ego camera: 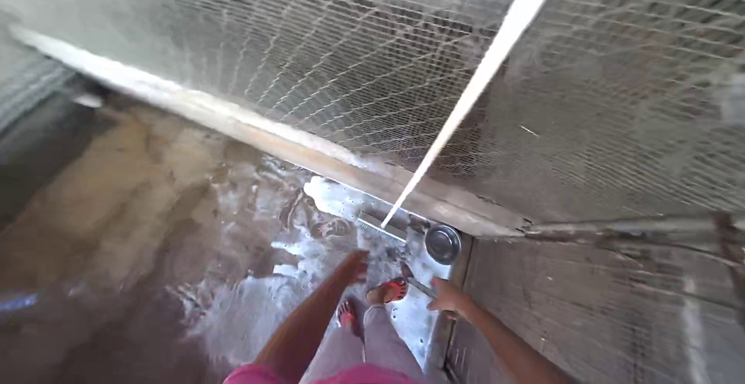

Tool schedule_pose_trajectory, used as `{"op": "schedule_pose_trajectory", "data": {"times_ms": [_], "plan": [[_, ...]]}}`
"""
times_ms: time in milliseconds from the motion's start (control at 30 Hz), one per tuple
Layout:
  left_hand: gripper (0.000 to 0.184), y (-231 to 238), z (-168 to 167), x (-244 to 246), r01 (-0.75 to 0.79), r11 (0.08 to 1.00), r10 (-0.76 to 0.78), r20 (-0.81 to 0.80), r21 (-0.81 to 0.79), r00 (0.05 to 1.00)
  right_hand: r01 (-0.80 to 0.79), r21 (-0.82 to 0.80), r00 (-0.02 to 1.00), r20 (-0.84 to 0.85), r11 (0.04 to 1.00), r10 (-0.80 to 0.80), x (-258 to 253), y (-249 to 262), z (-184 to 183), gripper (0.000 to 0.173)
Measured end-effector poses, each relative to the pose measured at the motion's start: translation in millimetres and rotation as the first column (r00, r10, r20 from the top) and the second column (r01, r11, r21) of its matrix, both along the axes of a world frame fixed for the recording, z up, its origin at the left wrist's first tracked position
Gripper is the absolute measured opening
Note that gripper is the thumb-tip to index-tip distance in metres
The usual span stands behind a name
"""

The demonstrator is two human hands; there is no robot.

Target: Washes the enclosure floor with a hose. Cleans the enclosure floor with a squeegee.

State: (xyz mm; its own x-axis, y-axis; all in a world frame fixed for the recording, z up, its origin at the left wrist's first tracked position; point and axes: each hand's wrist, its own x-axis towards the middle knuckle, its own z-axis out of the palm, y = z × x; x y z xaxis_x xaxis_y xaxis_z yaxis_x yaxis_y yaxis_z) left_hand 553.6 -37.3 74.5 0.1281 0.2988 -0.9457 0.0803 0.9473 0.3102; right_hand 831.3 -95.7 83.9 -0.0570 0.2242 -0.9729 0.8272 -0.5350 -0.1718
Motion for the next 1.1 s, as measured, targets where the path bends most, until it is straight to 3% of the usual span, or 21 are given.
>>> {"op": "schedule_pose_trajectory", "data": {"times_ms": [100,200,367,467,600,733,900,1000,1100], "plan": [[0.059,-64.4,-24.7,-11.5,-0.231,0.966,0.246,0.137,-0.118,0.96,0.049,0.09,0.974,-0.226,0.995,-0.028,-50.7,14.6,39.1,0.065],[0.06,-92.1,6.4,-24.0,-0.492,0.868,0.479,0.377,-0.068,0.793,-0.047,0.137,0.948,-0.305,0.99,0.087,-117.0,23.8,90.8,0.057],[0.055,-92.4,80.3,-101.2,-0.877,0.479,0.691,0.599,0.041,0.405,-0.316,0.316,0.887,-0.236,0.895,0.397,-213.5,37.2,186.8,0.057],[0.053,-93.8,116.3,-156.3,-0.962,0.245,0.682,0.685,0.116,0.256,-0.396,0.484,0.846,-0.137,0.78,0.515,-279.3,48.1,229.6,0.052],[0.054,-93.3,130.0,-192.9,-0.995,-0.073,0.641,0.767,0.075,0.011,-0.355,0.664,0.779,-0.179,0.658,0.601,-359.5,68.0,250.1,0.065],[0.052,-108.9,104.0,-173.4,-0.928,-0.373,0.612,0.749,-0.01,-0.255,-0.58,0.43,0.58,-0.378,0.692,0.722,-373.5,69.5,234.3,0.051],[0.047,-140.8,33.9,-52.5,-0.663,-0.714,0.343,0.714,-0.224,-0.61,-0.779,0.1,0.538,-0.401,0.619,0.741,-305.0,67.4,159.3,0.039],[0.046,-155.1,0.3,31.5,-0.493,-0.805,0.26,0.55,-0.33,-0.794,-0.872,-0.023,0.473,-0.299,0.489,0.829,-252.4,55.6,119.4,0.042],[0.038,-182.6,-22.1,102.4,-0.434,-0.836,0.369,0.241,-0.337,-0.898,-0.945,-0.12,0.323,-0.208,0.303,0.923,-209.1,35.5,77.4,0.044]]}}
